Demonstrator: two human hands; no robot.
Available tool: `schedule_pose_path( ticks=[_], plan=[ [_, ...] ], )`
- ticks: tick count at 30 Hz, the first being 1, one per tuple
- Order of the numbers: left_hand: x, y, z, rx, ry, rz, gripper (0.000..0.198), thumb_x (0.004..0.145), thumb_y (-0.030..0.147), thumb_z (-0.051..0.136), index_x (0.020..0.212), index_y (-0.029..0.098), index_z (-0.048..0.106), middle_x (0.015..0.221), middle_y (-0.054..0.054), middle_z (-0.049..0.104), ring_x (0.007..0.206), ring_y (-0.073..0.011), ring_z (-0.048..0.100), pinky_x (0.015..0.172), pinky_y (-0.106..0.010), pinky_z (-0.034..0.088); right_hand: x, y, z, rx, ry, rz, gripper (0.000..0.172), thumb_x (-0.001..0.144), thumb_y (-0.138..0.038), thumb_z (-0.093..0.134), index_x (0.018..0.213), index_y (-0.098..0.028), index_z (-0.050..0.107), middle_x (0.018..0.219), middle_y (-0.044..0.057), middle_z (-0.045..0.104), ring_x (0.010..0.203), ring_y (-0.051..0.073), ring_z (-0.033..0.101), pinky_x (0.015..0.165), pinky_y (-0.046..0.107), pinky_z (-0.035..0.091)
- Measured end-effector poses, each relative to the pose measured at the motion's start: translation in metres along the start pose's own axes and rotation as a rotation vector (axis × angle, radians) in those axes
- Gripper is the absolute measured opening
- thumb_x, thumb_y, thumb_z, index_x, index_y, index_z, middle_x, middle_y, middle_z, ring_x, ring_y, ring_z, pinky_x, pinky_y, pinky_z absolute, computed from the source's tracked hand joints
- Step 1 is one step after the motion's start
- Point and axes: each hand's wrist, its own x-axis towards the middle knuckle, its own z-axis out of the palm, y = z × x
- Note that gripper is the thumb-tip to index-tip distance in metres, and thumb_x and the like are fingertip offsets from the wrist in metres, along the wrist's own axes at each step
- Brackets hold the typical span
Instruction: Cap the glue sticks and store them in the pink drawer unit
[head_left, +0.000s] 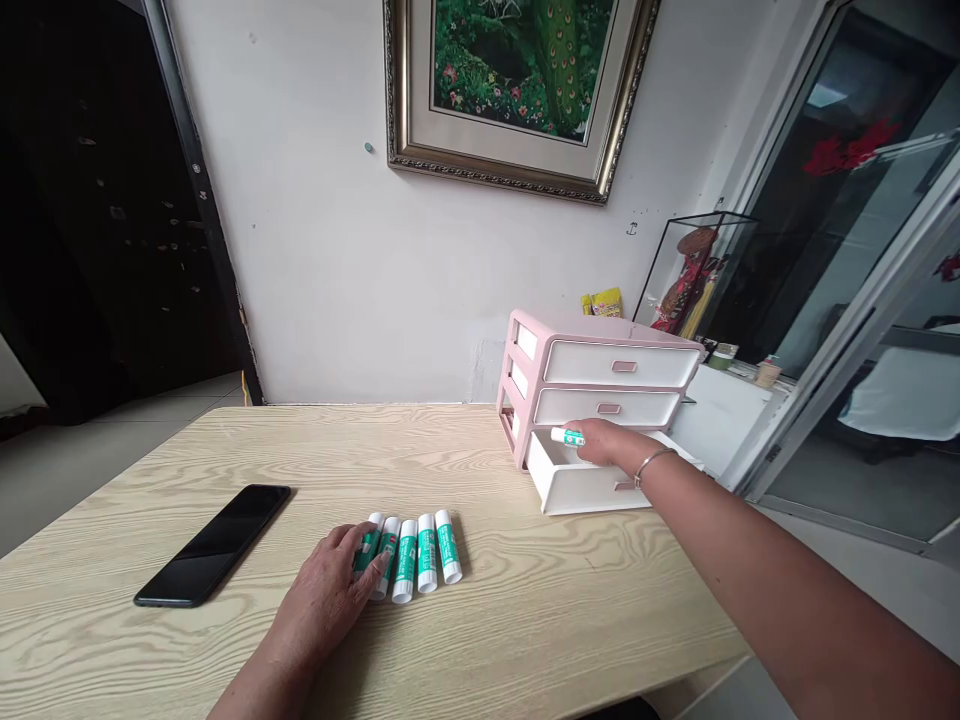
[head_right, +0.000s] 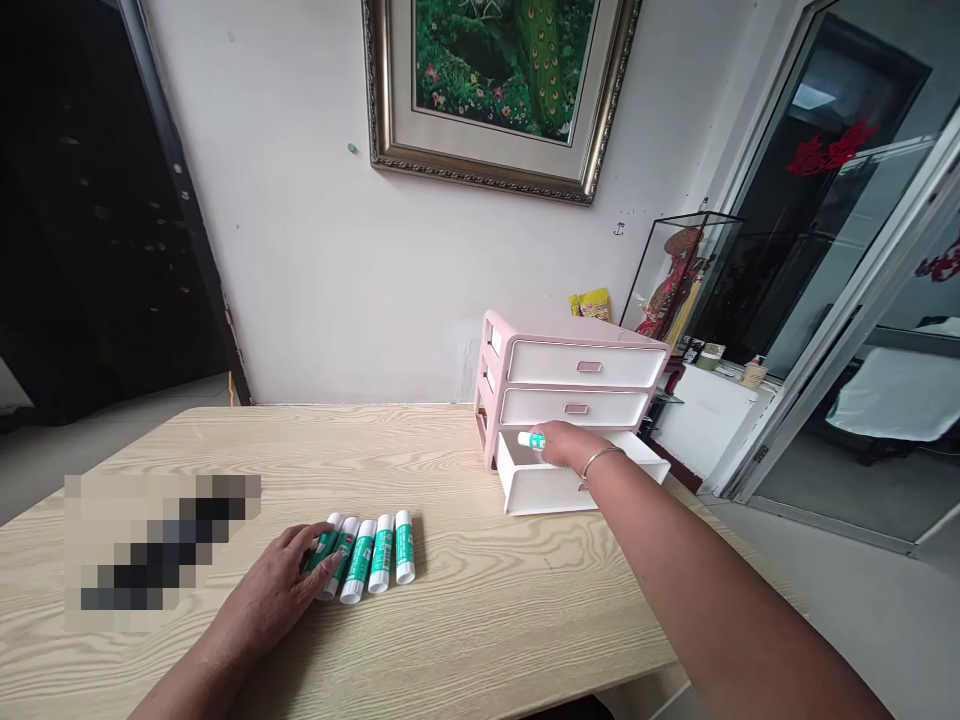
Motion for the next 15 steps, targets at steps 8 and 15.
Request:
schedule_pose_path(
  ticks=[8,15],
  plan=[
    [0.000,-0.003,0.002,-0.035,-0.046,-0.012,0.047,0.090,0.051,0.050,0.126,0.023,0.060,0.127,-0.011,0.061,0.115,-0.0278,0.059,0.102,-0.043,0.044,0.034,0.014,0.016,0.075,-0.036,0.158,0.020,0.051,-0.005,0.073,0.059,-0.020,0.064,0.049,-0.004,0.054,0.051,0.014,0.054,0.055,0.028,0.045],
    [-0.002,0.008,-0.005,-0.036,-0.037,-0.025,0.044,0.090,0.048,0.050,0.125,0.024,0.062,0.124,-0.011,0.063,0.113,-0.0272,0.059,0.100,-0.042,0.044,0.038,0.018,0.022,0.157,-0.001,0.148,0.019,0.051,-0.014,0.078,0.056,-0.020,0.060,0.051,-0.003,0.055,0.051,0.014,0.054,0.055,0.028,0.044]
  ],
)
